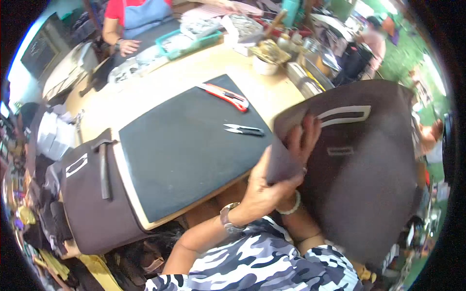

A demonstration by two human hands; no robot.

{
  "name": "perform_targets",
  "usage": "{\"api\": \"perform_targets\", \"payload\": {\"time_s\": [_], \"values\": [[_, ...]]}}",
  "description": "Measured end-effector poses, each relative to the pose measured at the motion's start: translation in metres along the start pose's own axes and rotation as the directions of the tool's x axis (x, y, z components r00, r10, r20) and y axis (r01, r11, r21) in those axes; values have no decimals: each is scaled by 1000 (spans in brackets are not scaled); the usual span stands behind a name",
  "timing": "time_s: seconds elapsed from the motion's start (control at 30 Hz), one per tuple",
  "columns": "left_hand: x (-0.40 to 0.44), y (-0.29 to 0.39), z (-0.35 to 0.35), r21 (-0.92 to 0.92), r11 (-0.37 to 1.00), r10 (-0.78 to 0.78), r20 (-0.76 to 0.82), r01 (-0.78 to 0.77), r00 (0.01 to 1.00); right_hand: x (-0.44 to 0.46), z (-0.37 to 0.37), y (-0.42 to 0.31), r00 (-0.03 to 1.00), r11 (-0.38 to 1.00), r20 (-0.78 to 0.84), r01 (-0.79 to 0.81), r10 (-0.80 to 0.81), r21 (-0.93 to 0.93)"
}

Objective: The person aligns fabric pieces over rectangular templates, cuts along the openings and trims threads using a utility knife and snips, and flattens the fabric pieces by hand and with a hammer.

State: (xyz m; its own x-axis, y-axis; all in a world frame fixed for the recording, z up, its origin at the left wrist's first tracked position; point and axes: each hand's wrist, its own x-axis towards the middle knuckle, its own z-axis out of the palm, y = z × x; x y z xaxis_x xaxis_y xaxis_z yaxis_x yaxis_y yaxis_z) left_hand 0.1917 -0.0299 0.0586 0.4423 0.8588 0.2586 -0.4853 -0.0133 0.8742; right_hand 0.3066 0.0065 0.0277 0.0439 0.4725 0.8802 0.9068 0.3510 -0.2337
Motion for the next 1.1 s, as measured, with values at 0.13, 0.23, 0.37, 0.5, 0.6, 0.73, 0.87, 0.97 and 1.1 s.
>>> {"api": "perform_targets", "payload": {"time_s": [0.13,0.23,0.37,0.5,0.6,0.73,0.87,0.97,1.1], "values": [[-9,29,-40,38,970,238,-326,-238,915,29,4,-54,989,955,-26,146,-144,258],[-5,39,-79,238,897,441,-449,-371,777,68,-24,-62,972,942,-52,235,-230,239],[-21,68,-122,564,702,584,-105,-435,805,128,-26,-55,936,946,140,322,-322,27],[-26,103,-132,610,641,699,-211,-466,684,177,11,-47,691,916,643,71,-331,395],[-32,133,-155,852,474,834,-355,-221,423,183,48,-41,566,808,674,-24,-474,588],[-67,171,-202,899,392,890,-424,193,166,177,64,-72,553,813,693,-47,-462,580],[-166,198,-248,834,23,998,-47,552,30,116,108,-122,645,720,392,379,-656,582],[-262,196,-251,658,51,998,-61,751,-15,58,107,-185,595,565,334,254,-731,785],[-382,212,-262,431,6,988,-142,902,61,-22,68,-260,485,250,223,-8,-846,968]]}}
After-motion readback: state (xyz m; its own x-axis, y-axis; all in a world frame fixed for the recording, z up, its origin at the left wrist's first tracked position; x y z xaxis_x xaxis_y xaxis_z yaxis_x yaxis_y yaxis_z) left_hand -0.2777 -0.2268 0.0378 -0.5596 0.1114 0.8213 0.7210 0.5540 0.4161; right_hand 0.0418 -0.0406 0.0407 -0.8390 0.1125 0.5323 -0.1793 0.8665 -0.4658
